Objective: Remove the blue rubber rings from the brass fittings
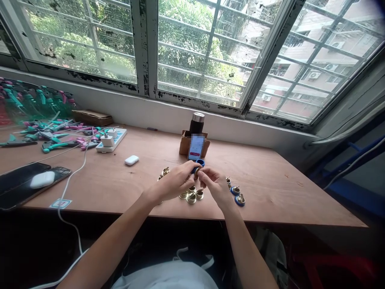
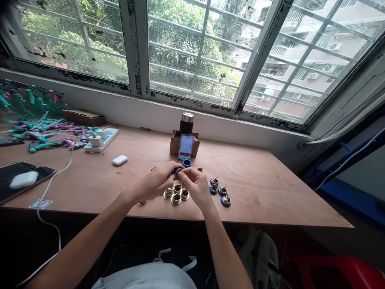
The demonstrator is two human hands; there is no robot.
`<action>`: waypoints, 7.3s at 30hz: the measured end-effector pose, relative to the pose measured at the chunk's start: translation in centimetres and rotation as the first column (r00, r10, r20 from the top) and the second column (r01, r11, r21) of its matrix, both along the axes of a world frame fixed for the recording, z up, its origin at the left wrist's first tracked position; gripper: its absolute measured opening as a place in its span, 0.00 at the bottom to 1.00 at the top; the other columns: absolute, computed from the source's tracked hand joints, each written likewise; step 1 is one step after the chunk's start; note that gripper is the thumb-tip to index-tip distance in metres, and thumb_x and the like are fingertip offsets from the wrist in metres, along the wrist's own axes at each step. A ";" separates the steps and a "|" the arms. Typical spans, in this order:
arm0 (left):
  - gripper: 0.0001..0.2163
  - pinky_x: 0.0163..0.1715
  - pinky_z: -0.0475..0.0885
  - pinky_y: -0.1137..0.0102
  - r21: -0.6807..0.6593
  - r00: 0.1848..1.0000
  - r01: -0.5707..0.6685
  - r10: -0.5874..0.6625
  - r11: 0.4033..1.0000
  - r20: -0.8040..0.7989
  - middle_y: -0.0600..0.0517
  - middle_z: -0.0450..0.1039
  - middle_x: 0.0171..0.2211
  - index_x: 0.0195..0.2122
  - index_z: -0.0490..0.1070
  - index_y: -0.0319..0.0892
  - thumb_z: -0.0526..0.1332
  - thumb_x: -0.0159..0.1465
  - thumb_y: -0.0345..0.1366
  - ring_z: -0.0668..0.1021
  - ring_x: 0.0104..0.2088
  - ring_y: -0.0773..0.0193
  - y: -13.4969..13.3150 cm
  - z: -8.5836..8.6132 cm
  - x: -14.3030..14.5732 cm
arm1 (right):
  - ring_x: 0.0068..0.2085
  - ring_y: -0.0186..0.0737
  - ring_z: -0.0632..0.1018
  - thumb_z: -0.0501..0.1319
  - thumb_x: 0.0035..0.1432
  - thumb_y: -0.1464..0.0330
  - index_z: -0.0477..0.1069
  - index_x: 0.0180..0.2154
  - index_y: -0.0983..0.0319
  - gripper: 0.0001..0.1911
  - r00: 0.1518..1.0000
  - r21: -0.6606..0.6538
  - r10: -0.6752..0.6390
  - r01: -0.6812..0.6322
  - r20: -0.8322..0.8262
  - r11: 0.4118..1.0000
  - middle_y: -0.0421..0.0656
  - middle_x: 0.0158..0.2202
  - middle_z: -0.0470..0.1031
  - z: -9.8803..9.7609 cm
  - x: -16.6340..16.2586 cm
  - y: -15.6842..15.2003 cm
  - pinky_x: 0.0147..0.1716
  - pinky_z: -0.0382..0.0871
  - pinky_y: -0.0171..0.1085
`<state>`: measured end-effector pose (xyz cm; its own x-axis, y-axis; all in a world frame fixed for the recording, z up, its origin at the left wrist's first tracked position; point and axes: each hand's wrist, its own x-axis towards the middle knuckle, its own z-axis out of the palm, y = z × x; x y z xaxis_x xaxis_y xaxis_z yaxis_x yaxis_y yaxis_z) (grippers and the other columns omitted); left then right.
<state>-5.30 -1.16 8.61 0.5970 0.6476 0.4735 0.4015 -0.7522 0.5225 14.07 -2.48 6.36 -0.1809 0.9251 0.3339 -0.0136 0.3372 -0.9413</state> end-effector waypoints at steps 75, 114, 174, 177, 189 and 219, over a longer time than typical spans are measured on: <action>0.22 0.48 0.76 0.62 0.050 0.996 0.056 -0.059 0.997 0.069 0.42 0.71 0.55 0.63 0.61 0.42 0.55 0.68 0.26 0.78 0.50 0.55 -0.2 -0.7 1.2 | 0.30 0.38 0.77 0.72 0.58 0.58 0.76 0.31 0.61 0.13 0.995 0.092 -0.087 0.091 -0.046 0.992 0.41 0.29 0.77 -0.5 -1.0 -0.7 0.28 0.73 0.35; 0.16 0.44 0.75 0.63 -0.058 0.999 0.029 -0.032 0.998 -0.041 0.45 0.78 0.49 0.60 0.66 0.42 0.53 0.74 0.35 0.81 0.47 0.54 -0.3 -0.2 0.0 | 0.27 0.37 0.76 0.67 0.64 0.56 0.80 0.35 0.61 0.15 0.975 0.185 -0.059 0.019 0.213 0.983 0.42 0.29 0.78 0.1 0.0 -0.8 0.27 0.71 0.35; 0.15 0.41 0.73 0.68 -0.206 0.974 0.203 -0.218 0.957 -0.054 0.50 0.80 0.45 0.56 0.73 0.45 0.55 0.71 0.33 0.80 0.41 0.60 -0.8 1.7 -1.3 | 0.28 0.35 0.74 0.66 0.60 0.71 0.72 0.29 0.60 0.08 0.919 0.291 -0.004 -0.121 0.394 0.949 0.39 0.27 0.74 0.6 0.3 -1.3 0.27 0.68 0.34; 0.14 0.44 0.73 0.66 -0.172 0.982 0.146 -0.163 0.974 -0.092 0.49 0.79 0.45 0.55 0.72 0.44 0.55 0.69 0.32 0.79 0.44 0.57 -0.8 1.2 -0.9 | 0.28 0.35 0.74 0.66 0.59 0.71 0.72 0.28 0.60 0.08 0.908 0.307 -0.031 -0.109 0.417 0.946 0.38 0.26 0.73 0.6 0.3 -1.3 0.28 0.69 0.34; 0.22 0.50 0.74 0.62 -0.029 0.996 0.079 -0.078 0.996 0.035 0.45 0.74 0.56 0.66 0.64 0.47 0.55 0.72 0.32 0.78 0.51 0.55 -0.8 1.5 -0.6 | 0.30 0.37 0.77 0.65 0.67 0.59 0.77 0.43 0.59 0.11 0.970 0.191 0.031 -0.079 0.241 0.978 0.42 0.34 0.78 0.7 0.8 -0.8 0.28 0.72 0.35; 0.16 0.47 0.80 0.64 -0.117 0.951 0.074 -0.035 0.990 0.307 0.44 0.76 0.52 0.60 0.69 0.42 0.59 0.73 0.37 0.80 0.51 0.57 -0.4 0.7 0.4 | 0.28 0.35 0.74 0.66 0.62 0.65 0.78 0.39 0.59 0.05 0.974 0.273 -0.196 0.161 0.109 0.948 0.42 0.33 0.78 0.3 -0.5 -1.3 0.28 0.75 0.35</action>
